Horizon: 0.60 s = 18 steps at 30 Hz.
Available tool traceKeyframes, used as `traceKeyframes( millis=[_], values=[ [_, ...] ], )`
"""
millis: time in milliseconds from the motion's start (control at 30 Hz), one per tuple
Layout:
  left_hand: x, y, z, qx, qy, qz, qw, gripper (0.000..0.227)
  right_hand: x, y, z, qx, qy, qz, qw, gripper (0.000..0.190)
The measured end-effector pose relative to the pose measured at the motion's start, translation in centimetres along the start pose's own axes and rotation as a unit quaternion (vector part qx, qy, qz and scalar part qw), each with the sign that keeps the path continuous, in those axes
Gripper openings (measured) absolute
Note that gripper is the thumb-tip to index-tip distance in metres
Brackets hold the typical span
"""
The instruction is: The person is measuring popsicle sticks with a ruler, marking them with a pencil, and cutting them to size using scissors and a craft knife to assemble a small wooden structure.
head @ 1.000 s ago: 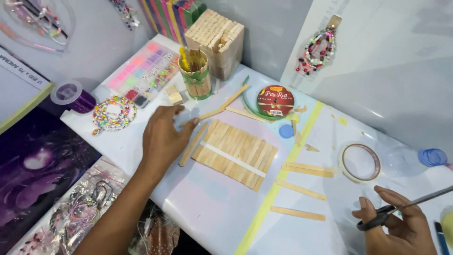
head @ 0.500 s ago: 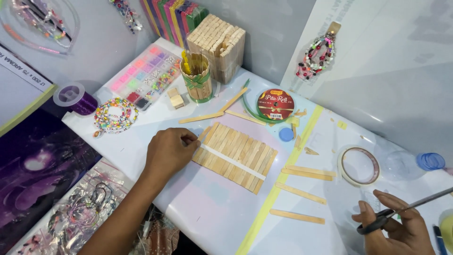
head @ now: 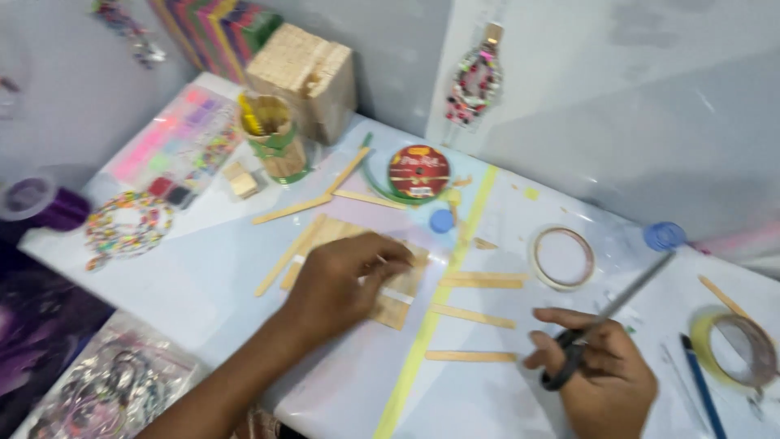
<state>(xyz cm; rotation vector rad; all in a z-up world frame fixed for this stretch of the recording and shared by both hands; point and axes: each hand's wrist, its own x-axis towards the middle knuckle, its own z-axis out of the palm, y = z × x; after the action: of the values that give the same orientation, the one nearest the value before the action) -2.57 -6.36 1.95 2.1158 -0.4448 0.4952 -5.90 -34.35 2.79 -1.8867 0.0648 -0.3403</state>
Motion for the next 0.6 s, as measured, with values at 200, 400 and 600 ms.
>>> traceKeyframes(
  millis=[200, 400, 600],
  values=[
    [1.3, 5.6, 4.2, 0.064, 0.010, 0.302, 0.951, 0.019, -0.8, 0.6, -0.8, -0.010, -0.030, -0.058, 0.998, 0.033],
    [1.4, 6.4, 5.4, 0.017, 0.006, 0.309, 0.951, 0.012, -0.4, 1.3, -2.0, -0.075, -0.043, -0.236, 0.968, 0.022],
    [0.6, 6.4, 5.2, 0.025, 0.058, 0.215, 0.975, 0.016, -0.2, 0.8, -1.3, -0.087, 0.011, -0.267, 0.960, 0.020]
  ],
)
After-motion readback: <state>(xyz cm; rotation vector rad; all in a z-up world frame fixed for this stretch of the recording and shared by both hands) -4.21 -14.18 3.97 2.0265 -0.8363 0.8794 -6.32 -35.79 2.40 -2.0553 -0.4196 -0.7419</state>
